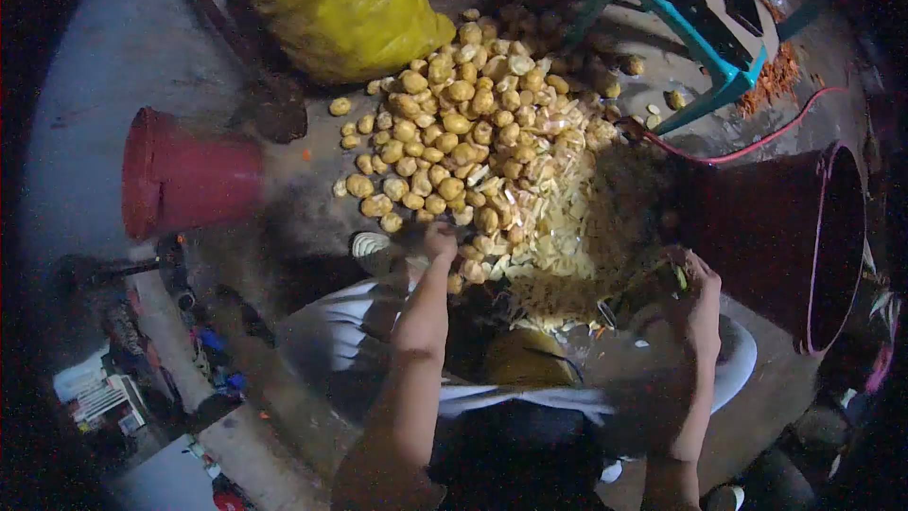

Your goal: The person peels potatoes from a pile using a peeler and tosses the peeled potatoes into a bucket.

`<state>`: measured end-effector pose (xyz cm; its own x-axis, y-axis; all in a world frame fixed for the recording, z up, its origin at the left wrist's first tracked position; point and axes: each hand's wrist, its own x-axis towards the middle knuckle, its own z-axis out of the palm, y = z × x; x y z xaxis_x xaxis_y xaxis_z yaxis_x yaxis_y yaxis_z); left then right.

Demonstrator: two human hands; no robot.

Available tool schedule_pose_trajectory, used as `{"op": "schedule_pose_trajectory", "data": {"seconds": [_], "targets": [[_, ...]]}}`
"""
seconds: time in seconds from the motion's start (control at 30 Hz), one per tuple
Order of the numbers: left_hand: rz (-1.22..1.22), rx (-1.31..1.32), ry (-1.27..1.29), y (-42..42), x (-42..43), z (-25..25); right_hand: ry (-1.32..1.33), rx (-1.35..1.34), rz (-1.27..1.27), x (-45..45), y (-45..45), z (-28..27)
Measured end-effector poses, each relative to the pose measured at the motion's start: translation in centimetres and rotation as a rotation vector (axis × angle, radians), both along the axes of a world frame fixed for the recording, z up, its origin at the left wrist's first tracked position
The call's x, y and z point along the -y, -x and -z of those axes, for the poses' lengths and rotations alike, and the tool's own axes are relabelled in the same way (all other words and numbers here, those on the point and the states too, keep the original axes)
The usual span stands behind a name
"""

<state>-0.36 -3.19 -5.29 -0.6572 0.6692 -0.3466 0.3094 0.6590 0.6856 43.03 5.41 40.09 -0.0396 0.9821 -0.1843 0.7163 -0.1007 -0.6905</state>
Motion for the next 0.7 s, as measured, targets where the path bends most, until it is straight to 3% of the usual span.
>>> {"op": "schedule_pose_trajectory", "data": {"seconds": [0.03, 0.1, 0.13, 0.17, 0.2, 0.27, 0.3, 0.33, 0.4, 0.43, 0.47, 0.57, 0.6, 0.63, 0.67, 0.7], "targets": [[0.033, -0.146, 0.002, 0.4, -1.3, -0.5, 0.102, -0.049, 0.001, -0.6, 0.2, -0.4], [-0.007, -0.139, 0.01, 0.5, -4.8, -6.8, 0.306, -0.129, 0.013, -1.7, 0.7, -1.3], [-0.039, -0.141, 0.009, 1.0, -6.6, -7.9, 0.275, -0.017, -0.05, -2.0, 0.9, -1.2], [-0.246, 0.08, -0.406, 4.1, -7.0, 1.5, 0.246, 0.095, -0.11, -2.1, 1.1, -1.0], [-0.228, -0.001, -0.458, 3.7, -9.2, -2.9, 0.252, 0.099, -0.113, -2.1, 0.8, -0.3], [-0.233, -0.097, -0.424, 7.0, -12.0, 0.4, 0.248, 0.166, -0.147, -2.1, -0.2, 1.1], [-0.208, -0.116, -0.259, 6.8, -13.9, -3.0, 0.253, 0.169, -0.144, -2.2, -0.1, 1.2], [-0.204, -0.114, -0.257, 6.7, -15.9, -5.8, 0.301, 0.221, -0.107, -2.4, 0.2, 1.1], [-0.612, 0.293, -0.015, 6.4, -19.3, -8.5, 0.345, 0.271, -0.059, -2.6, 0.1, 1.5], [-0.603, 0.297, -0.019, 6.3, -20.1, -8.5, 0.356, 0.21, -0.067, -2.5, -0.2, 1.8], [-0.577, 0.012, 0.114, 6.3, -21.0, -8.7, 0.361, 0.149, -0.073, -2.7, -0.3, 2.0], [-0.557, -0.246, 0.196, 10.8, -21.8, 2.1, 0.255, 0.207, -0.144, -3.5, 1.0, 1.7], [-0.586, -0.208, 0.141, 12.4, -21.5, 5.7, 0.223, 0.239, -0.191, -3.4, 1.1, 1.5], [-0.743, 0.135, -0.057, 12.7, -20.5, 6.0, 0.23, 0.239, -0.188, -3.1, 0.8, 1.7], [-0.74, 0.13, -0.053, 12.6, -19.3, 4.8, 0.236, 0.227, -0.198, -2.8, 0.3, 2.2], [-0.605, 0.514, -0.124, 12.1, -18.1, 1.9, 0.236, 0.214, -0.209, -2.7, 0.1, 2.5]]}}
